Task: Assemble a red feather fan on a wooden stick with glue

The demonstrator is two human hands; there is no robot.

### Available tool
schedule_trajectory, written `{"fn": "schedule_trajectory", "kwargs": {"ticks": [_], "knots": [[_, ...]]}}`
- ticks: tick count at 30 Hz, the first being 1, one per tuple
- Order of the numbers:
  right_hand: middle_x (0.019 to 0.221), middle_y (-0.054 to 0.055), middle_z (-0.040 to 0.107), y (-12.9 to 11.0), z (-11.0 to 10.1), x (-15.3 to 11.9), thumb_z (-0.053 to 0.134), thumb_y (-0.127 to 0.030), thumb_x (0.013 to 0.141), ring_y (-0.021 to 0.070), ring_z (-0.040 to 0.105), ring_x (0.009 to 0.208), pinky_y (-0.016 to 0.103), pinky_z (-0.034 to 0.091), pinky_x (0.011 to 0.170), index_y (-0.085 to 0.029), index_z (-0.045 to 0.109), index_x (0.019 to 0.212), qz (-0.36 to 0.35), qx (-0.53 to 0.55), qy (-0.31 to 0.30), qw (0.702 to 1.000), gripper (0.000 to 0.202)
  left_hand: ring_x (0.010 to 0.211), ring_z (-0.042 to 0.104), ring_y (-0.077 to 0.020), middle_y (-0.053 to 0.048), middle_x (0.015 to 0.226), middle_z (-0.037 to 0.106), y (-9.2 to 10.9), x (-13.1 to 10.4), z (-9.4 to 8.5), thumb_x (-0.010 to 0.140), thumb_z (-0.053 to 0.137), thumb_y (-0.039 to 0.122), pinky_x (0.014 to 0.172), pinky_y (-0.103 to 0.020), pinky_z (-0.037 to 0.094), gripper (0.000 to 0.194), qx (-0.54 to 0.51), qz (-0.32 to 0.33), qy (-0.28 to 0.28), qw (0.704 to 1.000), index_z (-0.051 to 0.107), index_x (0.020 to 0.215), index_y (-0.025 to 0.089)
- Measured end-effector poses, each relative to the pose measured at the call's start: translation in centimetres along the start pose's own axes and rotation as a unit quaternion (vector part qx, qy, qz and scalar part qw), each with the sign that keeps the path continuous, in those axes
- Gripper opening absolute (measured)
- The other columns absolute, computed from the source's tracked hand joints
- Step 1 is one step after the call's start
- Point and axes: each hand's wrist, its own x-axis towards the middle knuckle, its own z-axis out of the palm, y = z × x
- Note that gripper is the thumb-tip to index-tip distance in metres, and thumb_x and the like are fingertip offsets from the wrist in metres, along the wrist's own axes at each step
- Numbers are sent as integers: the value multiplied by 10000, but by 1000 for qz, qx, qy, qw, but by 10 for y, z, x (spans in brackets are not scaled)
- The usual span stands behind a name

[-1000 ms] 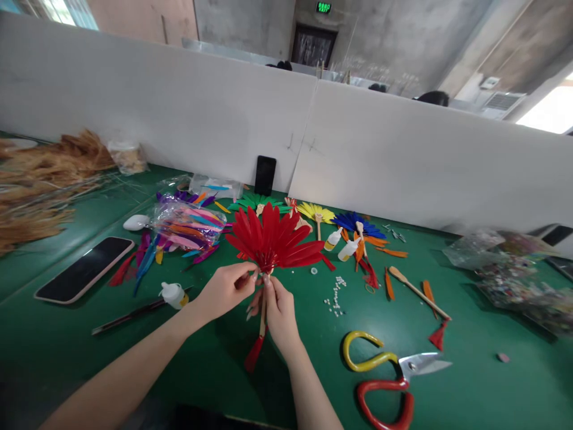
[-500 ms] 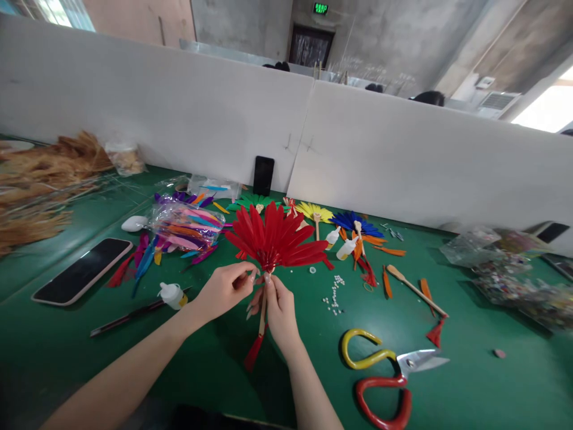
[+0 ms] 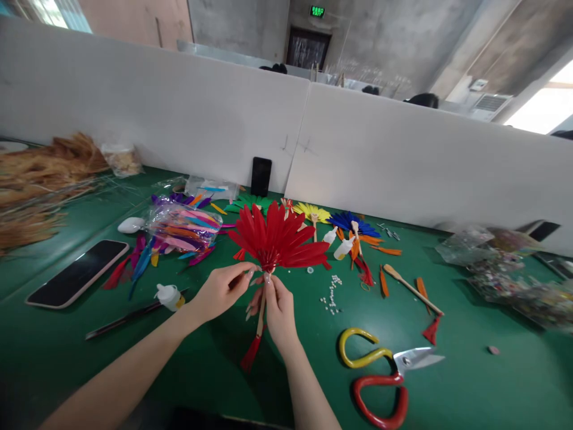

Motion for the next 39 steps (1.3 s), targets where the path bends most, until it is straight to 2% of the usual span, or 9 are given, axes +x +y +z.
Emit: {"fn": "schedule_trajectory", "kwargs": {"ticks": [6, 10, 13, 16, 19, 24, 29, 35, 39], "knots": [[459, -66, 526, 0, -2, 0, 436, -451, 884, 105, 505, 350, 202, 407, 365, -184, 540, 862, -19, 4, 26, 999, 288, 467, 478, -69, -10, 722, 639, -1, -2, 1, 880, 413, 205, 482, -176, 372, 227, -18, 26, -21, 999, 569, 1032, 142], [455, -69, 515, 0, -2, 0, 452, -438, 880, 92, 498, 341, 189, 410, 361, -179, 558, 856, -32, 8, 57, 998, 282, 464, 468, -68, 12, 660, 603, -3, -3, 0, 876, 413, 205, 481, -170, 365, 255, -32, 26, -17, 999, 561, 1074, 145], [446, -73, 503, -2, -2, 0, 477, -440, 866, 83, 482, 329, 181, 406, 352, -173, 572, 864, -45, 9, 91, 995, 283, 453, 453, -74, 39, 580, 544, -2, -2, -3, 867, 413, 219, 478, -169, 358, 269, -35, 9, -34, 999, 563, 1084, 162], [442, -75, 490, -3, -3, 0, 497, -452, 851, 80, 474, 323, 181, 405, 342, -173, 579, 860, -58, 0, 117, 991, 291, 471, 459, -76, 34, 611, 554, 0, -2, -4, 860, 400, 211, 496, -171, 364, 278, -41, -13, -44, 998, 564, 1082, 176], [449, -74, 486, -2, -6, 0, 503, -469, 841, 86, 476, 320, 188, 395, 321, -173, 579, 864, -71, -19, 136, 988, 307, 473, 453, -75, 31, 629, 552, 1, -3, -3, 852, 389, 189, 508, -174, 366, 297, -58, -18, -42, 997, 561, 1093, 171], [438, -78, 480, -1, -8, 1, 537, -459, 825, 85, 459, 313, 193, 386, 324, -163, 565, 861, -87, -44, 168, 981, 299, 460, 399, -76, 56, 551, 466, 0, -2, 1, 854, 406, 200, 497, -178, 334, 267, -69, -17, -19, 997, 583, 1052, 168], [421, -80, 475, -2, -6, 2, 568, -433, 812, 84, 455, 337, 193, 388, 357, -165, 578, 824, -97, -52, 200, 974, 268, 444, 356, -77, 73, 522, 393, -1, 0, 3, 886, 387, 255, 477, -187, 294, 253, -89, -46, -32, 994, 578, 1033, 175], [418, -81, 463, 3, -6, 3, 574, -443, 801, 84, 438, 323, 197, 373, 338, -160, 575, 826, -104, -54, 212, 970, 285, 430, 291, -77, 82, 509, 323, -3, 2, 6, 906, 365, 310, 442, -200, 236, 263, -130, -88, -57, 986, 570, 995, 171], [430, -75, 467, 7, -6, 3, 571, -430, 806, 81, 435, 333, 195, 370, 345, -157, 583, 843, -103, -58, 201, 972, 275, 430, 307, -81, 80, 511, 332, -5, 2, 10, 901, 363, 328, 426, -201, 229, 266, -150, -111, -77, 979, 555, 1003, 175]]}}
